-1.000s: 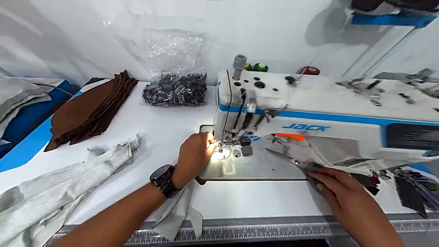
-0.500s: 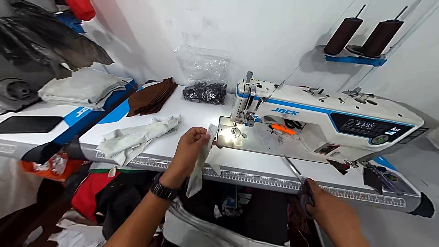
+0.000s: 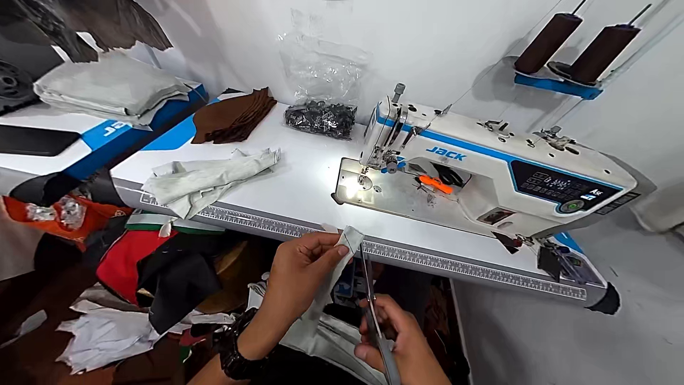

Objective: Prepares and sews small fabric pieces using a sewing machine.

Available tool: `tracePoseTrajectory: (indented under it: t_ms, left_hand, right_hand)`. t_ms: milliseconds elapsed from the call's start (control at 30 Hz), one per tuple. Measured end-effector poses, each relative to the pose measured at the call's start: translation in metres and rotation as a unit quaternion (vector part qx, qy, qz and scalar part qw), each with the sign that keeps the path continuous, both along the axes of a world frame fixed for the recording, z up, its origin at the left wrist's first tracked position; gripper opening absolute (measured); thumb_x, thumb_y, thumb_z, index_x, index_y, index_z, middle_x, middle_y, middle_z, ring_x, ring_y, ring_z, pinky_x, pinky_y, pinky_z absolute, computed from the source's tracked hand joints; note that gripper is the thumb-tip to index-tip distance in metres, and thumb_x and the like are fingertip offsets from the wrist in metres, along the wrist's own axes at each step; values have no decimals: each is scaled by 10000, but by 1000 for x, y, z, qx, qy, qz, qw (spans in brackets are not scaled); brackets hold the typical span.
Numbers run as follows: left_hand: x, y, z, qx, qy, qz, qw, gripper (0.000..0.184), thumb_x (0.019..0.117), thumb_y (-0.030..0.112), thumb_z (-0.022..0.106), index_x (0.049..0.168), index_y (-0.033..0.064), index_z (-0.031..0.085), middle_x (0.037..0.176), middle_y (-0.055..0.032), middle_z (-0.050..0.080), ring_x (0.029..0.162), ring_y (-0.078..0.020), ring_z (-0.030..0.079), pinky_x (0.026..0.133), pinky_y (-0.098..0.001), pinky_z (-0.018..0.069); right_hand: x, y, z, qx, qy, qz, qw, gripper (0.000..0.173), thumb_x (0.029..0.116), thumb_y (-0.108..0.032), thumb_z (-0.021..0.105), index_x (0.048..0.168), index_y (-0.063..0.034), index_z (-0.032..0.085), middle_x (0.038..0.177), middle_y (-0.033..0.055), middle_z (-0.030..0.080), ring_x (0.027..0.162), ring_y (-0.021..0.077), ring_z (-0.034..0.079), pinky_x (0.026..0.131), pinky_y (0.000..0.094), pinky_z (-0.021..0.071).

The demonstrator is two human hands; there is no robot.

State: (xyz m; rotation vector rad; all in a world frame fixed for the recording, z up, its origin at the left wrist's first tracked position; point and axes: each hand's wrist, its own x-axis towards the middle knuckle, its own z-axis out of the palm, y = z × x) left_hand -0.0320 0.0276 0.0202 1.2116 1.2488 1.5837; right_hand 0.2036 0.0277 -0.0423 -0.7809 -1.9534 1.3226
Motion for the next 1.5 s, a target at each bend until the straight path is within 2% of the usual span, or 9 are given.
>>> tracePoseTrajectory:
  t_ms: [133,300,433,833,1133,1267,1367,1433,1500]
  left_hand:
    - [-2,-5,1,-28,71,8,997,163,909,123,774,1070,131,797,833,-3,761,683,-111,701,616,-258,600]
    - [-6,-8,2,-31,127,25,991,182,916,147,774,1096,167,793,827,51,757,650,-56,676,564,-217,572]
    - [-5,-8,-1,-32,140,30,989,196,915,148,772,1109,173,792,815,65,749,634,-44,662,552,-206,559]
    - [-10,-7,-9,-58,148,14,987,214,919,191,770,1131,183,796,824,84,751,656,-25,666,572,-200,563]
    - [-8,-7,-14,-81,125,-4,989,234,920,182,763,1151,191,794,830,71,756,675,-48,684,604,-216,586]
    - [-20,-8,-11,-76,130,-14,989,175,936,171,743,1101,182,799,829,62,763,697,-65,707,628,-239,608]
    - [-55,-14,21,-26,164,26,986,141,947,133,717,1071,140,784,816,31,762,668,-87,712,593,-265,617]
    - [-88,-16,58,5,204,80,976,139,957,116,699,1076,127,769,825,42,753,666,-60,694,595,-236,599]
    - [-120,-5,91,65,223,109,967,167,968,106,680,1125,93,736,882,47,753,740,-59,718,677,-245,630]
  right_hand:
    - [-12,9,7,8,-19,14,1000,731,843,-536,797,1284,0,568,888,7,679,713,70,639,590,227,554]
    - [-22,12,4,9,-14,-8,1000,562,881,-371,789,1240,19,603,856,3,678,697,63,641,581,219,555]
    - [-26,10,1,17,0,-15,1000,540,883,-339,781,1231,31,598,847,5,679,697,62,649,582,217,562]
    - [-24,7,-8,18,-14,-40,999,396,818,-160,776,1164,-5,660,709,-18,641,570,26,582,493,193,497]
    - [-30,12,-9,2,-6,-29,1000,405,854,-205,787,1173,3,648,718,-16,638,583,37,592,510,200,511]
    - [-19,15,-3,-1,-28,-83,996,412,842,-193,816,1185,-28,659,708,-5,666,537,88,619,447,278,544]
    - [18,49,18,51,-142,-167,974,687,806,-311,872,1374,-75,566,898,7,766,694,150,734,579,369,639]
    - [48,80,36,129,-253,-229,931,587,851,-183,790,1383,-75,565,980,76,754,795,244,741,691,503,628]
    - [70,113,46,205,-317,-272,885,390,887,-48,740,1267,-13,657,977,220,714,822,409,698,722,661,552]
